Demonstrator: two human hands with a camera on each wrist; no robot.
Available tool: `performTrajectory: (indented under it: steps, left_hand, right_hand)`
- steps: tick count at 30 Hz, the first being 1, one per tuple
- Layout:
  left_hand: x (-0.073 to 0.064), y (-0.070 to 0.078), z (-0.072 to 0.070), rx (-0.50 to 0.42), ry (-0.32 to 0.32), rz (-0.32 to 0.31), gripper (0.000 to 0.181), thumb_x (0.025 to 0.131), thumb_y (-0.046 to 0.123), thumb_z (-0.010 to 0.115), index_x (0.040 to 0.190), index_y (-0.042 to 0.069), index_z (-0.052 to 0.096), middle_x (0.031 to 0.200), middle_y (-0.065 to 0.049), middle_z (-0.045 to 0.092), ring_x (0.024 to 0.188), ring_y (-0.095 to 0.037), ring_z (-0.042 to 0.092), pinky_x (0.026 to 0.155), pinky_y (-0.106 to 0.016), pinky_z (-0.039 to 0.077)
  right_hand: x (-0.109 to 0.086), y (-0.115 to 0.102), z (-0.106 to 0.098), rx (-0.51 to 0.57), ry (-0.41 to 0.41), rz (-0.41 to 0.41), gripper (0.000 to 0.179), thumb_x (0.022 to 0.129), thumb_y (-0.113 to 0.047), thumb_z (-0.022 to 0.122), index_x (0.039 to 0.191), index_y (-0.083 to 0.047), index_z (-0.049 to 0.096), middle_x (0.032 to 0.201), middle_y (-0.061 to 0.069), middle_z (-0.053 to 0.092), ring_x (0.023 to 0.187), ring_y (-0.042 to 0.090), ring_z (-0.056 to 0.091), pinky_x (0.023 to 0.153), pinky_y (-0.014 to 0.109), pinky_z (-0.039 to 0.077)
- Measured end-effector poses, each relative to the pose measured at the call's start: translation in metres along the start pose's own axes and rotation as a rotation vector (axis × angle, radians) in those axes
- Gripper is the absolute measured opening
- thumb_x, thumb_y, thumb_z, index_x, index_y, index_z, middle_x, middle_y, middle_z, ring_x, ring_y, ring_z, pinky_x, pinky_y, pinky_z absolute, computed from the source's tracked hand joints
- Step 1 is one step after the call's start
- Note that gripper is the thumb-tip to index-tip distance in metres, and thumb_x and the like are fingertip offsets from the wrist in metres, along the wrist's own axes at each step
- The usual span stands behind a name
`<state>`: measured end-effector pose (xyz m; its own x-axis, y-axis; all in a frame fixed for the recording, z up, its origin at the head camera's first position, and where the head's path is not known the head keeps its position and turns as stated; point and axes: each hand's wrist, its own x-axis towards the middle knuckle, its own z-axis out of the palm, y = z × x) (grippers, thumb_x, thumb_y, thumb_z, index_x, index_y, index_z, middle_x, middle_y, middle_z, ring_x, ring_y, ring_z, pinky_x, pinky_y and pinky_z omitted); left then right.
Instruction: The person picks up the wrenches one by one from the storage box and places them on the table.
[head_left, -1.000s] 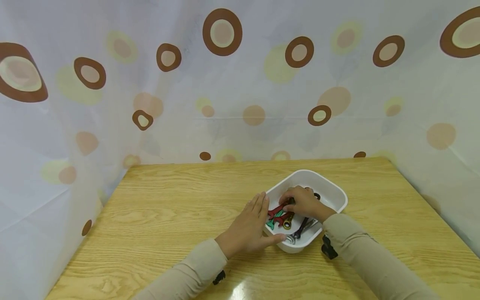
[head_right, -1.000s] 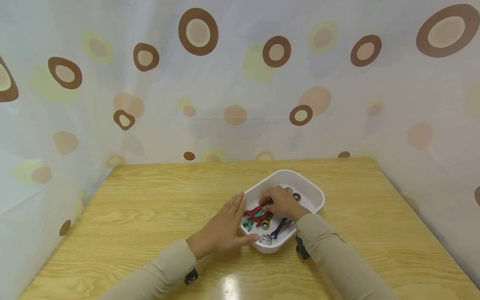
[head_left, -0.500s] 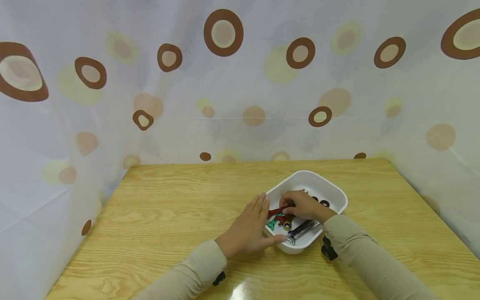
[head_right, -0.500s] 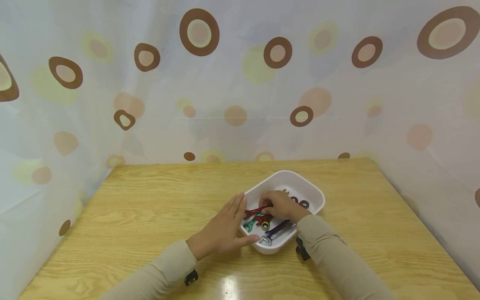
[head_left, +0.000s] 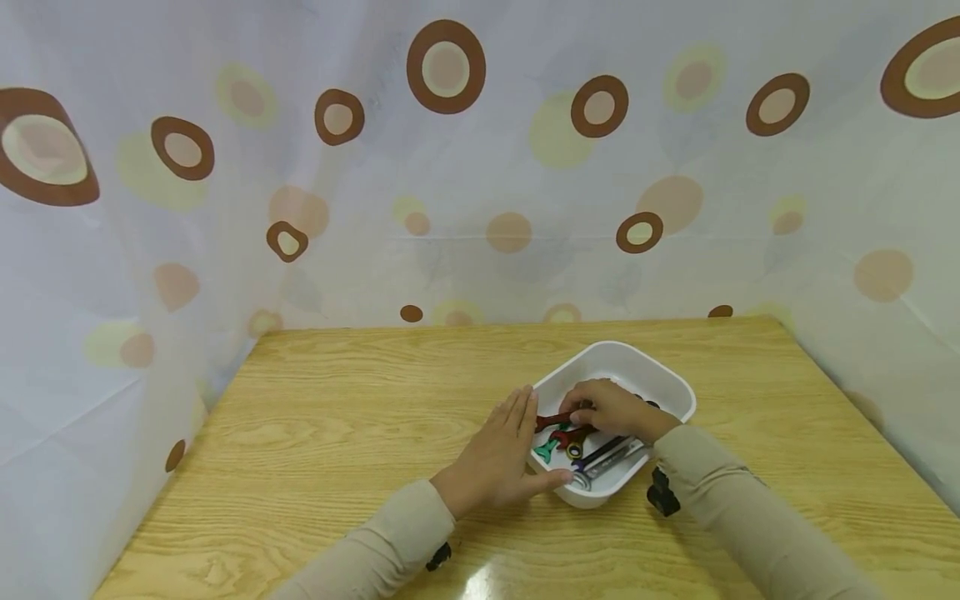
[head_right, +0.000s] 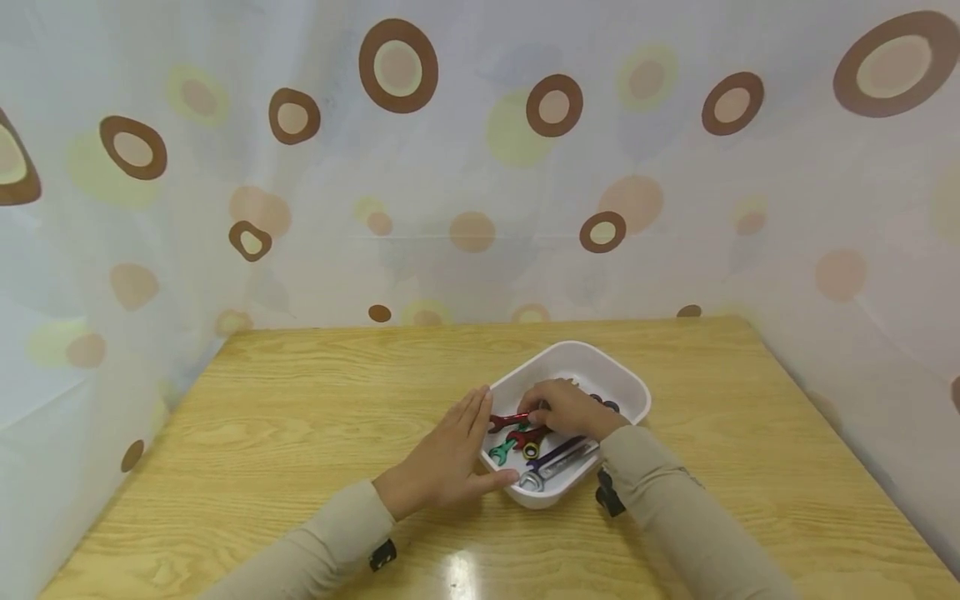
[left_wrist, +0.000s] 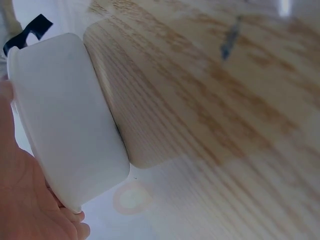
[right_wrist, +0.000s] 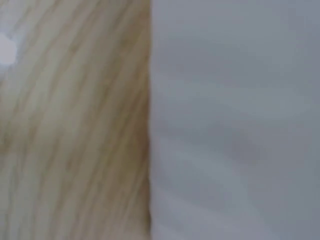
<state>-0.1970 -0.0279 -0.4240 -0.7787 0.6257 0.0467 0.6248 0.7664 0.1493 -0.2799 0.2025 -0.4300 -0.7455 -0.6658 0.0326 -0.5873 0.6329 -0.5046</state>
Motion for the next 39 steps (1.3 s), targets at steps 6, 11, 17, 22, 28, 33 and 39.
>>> performTrajectory:
  steps: [6, 11, 17, 22, 28, 33, 39]
  left_hand:
    - [-0.001, -0.002, -0.002, -0.005, 0.001, -0.001, 0.106, 0.087, 0.078, 0.025, 0.152, -0.003, 0.004, 0.159, -0.02, 0.002, 0.147, -0.032, 0.003, 0.117, -0.041, 0.016]
    - [-0.002, -0.003, -0.001, -0.002, -0.003, -0.001, 0.106, 0.087, 0.079, 0.025, 0.152, -0.002, 0.004, 0.159, -0.02, 0.002, 0.147, -0.031, 0.003, 0.117, -0.042, 0.017]
    - [-0.002, -0.002, 0.0, -0.004, -0.01, -0.01, 0.107, 0.086, 0.079, 0.024, 0.152, -0.002, 0.003, 0.159, -0.019, 0.001, 0.147, -0.032, 0.004, 0.117, -0.042, 0.017]
    - [-0.002, -0.002, -0.001, 0.003, -0.014, -0.011, 0.107, 0.086, 0.079, 0.024, 0.152, -0.002, 0.001, 0.159, -0.019, 0.001, 0.147, -0.032, 0.004, 0.117, -0.042, 0.017]
    - [-0.002, -0.001, -0.002, -0.004, -0.021, -0.01, 0.107, 0.086, 0.079, 0.024, 0.152, -0.003, 0.002, 0.159, -0.019, 0.001, 0.147, -0.031, 0.003, 0.117, -0.042, 0.017]
    - [-0.003, 0.0, -0.003, -0.007, -0.019, -0.006, 0.106, 0.087, 0.079, 0.025, 0.152, -0.003, 0.003, 0.159, -0.019, 0.001, 0.147, -0.031, 0.003, 0.117, -0.042, 0.017]
    - [-0.002, 0.001, -0.003, 0.002, -0.021, -0.012, 0.106, 0.087, 0.078, 0.025, 0.152, -0.002, 0.003, 0.16, -0.018, 0.001, 0.147, -0.031, 0.002, 0.117, -0.041, 0.017]
  right_hand:
    - [-0.001, -0.005, -0.011, 0.03, -0.005, -0.002, 0.013, 0.089, -0.001, 0.063, 0.093, -0.008, 0.073, 0.083, 0.001, 0.07, 0.071, 0.006, 0.055, 0.066, 0.023, 0.046]
    - [-0.004, -0.006, -0.016, 0.004, 0.01, -0.001, 0.011, 0.089, -0.003, 0.064, 0.093, -0.008, 0.073, 0.084, 0.0, 0.07, 0.072, 0.007, 0.055, 0.066, 0.026, 0.046]
    - [-0.009, -0.01, -0.023, -0.002, 0.047, 0.003, 0.011, 0.091, -0.006, 0.064, 0.096, -0.008, 0.073, 0.089, 0.001, 0.071, 0.081, 0.012, 0.061, 0.072, 0.032, 0.05]
    - [-0.013, -0.014, -0.028, 0.033, 0.073, 0.018, 0.013, 0.091, -0.003, 0.063, 0.1, -0.003, 0.072, 0.09, 0.005, 0.071, 0.078, 0.014, 0.061, 0.068, 0.029, 0.05]
    - [-0.013, -0.016, -0.033, 0.045, 0.108, 0.051, 0.014, 0.092, -0.005, 0.063, 0.102, -0.003, 0.071, 0.089, 0.004, 0.07, 0.075, 0.013, 0.06, 0.064, 0.027, 0.049]
    - [-0.013, -0.018, -0.039, 0.057, 0.138, 0.053, 0.014, 0.092, -0.006, 0.063, 0.103, -0.003, 0.071, 0.089, 0.004, 0.069, 0.077, 0.014, 0.062, 0.066, 0.029, 0.051]
    - [-0.016, -0.021, -0.047, 0.098, 0.154, 0.128, 0.017, 0.093, -0.008, 0.062, 0.107, -0.002, 0.07, 0.092, 0.007, 0.068, 0.08, 0.017, 0.062, 0.069, 0.032, 0.051]
